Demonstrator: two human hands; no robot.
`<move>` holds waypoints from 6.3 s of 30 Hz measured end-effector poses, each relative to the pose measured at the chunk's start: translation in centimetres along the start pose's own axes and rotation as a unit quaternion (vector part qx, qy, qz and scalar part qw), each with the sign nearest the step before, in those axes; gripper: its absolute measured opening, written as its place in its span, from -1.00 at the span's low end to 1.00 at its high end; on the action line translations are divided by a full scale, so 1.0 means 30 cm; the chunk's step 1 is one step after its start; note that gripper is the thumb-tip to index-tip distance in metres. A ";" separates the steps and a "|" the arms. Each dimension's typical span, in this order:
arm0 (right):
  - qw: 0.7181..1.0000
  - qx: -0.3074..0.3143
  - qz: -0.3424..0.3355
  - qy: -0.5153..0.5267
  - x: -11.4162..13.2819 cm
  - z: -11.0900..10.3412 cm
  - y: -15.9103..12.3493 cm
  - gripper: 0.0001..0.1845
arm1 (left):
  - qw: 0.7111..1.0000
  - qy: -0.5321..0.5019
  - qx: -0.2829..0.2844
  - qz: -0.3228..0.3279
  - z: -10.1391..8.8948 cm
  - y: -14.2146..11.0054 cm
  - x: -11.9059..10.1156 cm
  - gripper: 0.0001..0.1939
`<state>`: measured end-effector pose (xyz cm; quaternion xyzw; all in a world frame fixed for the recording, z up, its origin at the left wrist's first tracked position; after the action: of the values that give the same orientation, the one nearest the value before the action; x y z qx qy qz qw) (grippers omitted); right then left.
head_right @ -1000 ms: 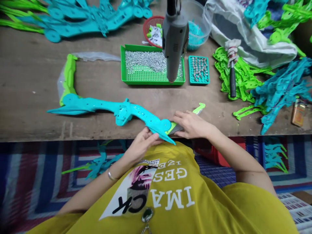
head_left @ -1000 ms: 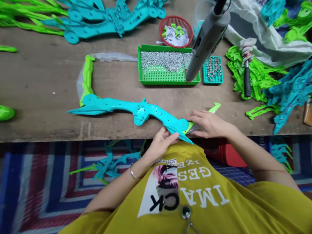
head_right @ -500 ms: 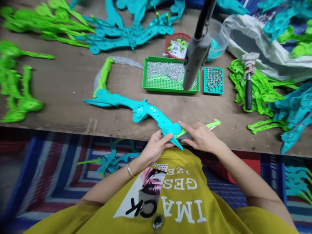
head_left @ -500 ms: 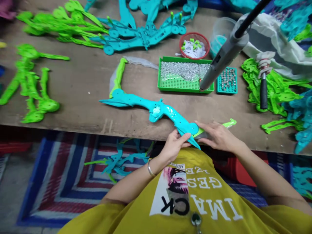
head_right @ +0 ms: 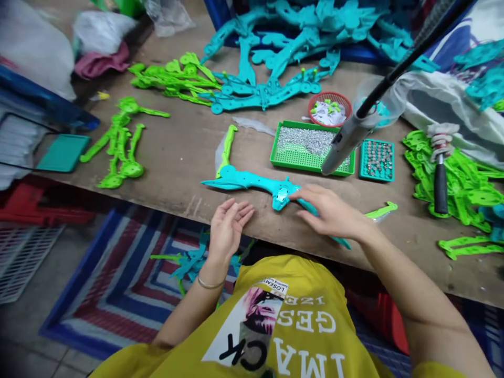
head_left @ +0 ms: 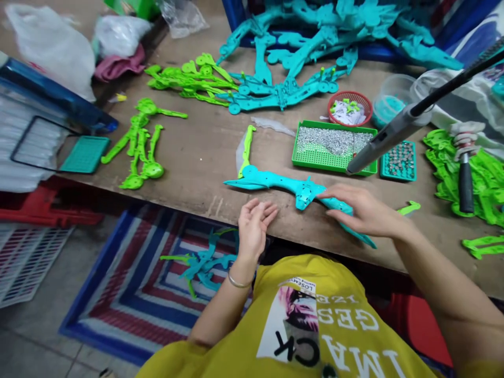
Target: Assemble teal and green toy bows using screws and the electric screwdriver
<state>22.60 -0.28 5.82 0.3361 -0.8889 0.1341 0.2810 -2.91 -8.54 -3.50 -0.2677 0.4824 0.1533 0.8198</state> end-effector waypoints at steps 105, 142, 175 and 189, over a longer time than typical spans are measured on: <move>0.916 -0.280 0.218 -0.189 0.021 0.094 -0.363 -0.38 | 0.416 0.652 0.384 0.505 0.138 0.224 -0.164 -0.80; 0.953 -0.062 0.279 0.105 -0.160 0.014 -0.228 -0.69 | 0.435 0.599 0.457 0.492 0.244 0.066 -0.094 -0.09; 0.942 -0.110 0.314 -0.050 -0.585 -0.314 0.696 -0.92 | 0.524 0.583 0.308 0.539 0.200 0.017 0.090 -0.57; 0.862 -0.370 0.274 0.213 -0.644 -0.296 0.433 -0.88 | 0.528 0.573 0.304 0.548 0.215 0.011 0.092 -0.48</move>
<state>29.39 23.19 0.94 -0.0861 -0.8479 -0.0644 0.5192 2.85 -4.50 -3.48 0.2841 0.9179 0.2300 0.1541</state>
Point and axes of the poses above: each hand's wrist, its own y-axis towards the middle knuckle, its own z-axis out of the palm, x = y × z, the point moved 2 cm from there along y, towards the middle knuckle, and after that the axes turned 11 degrees about z, right-handed, at the moved point
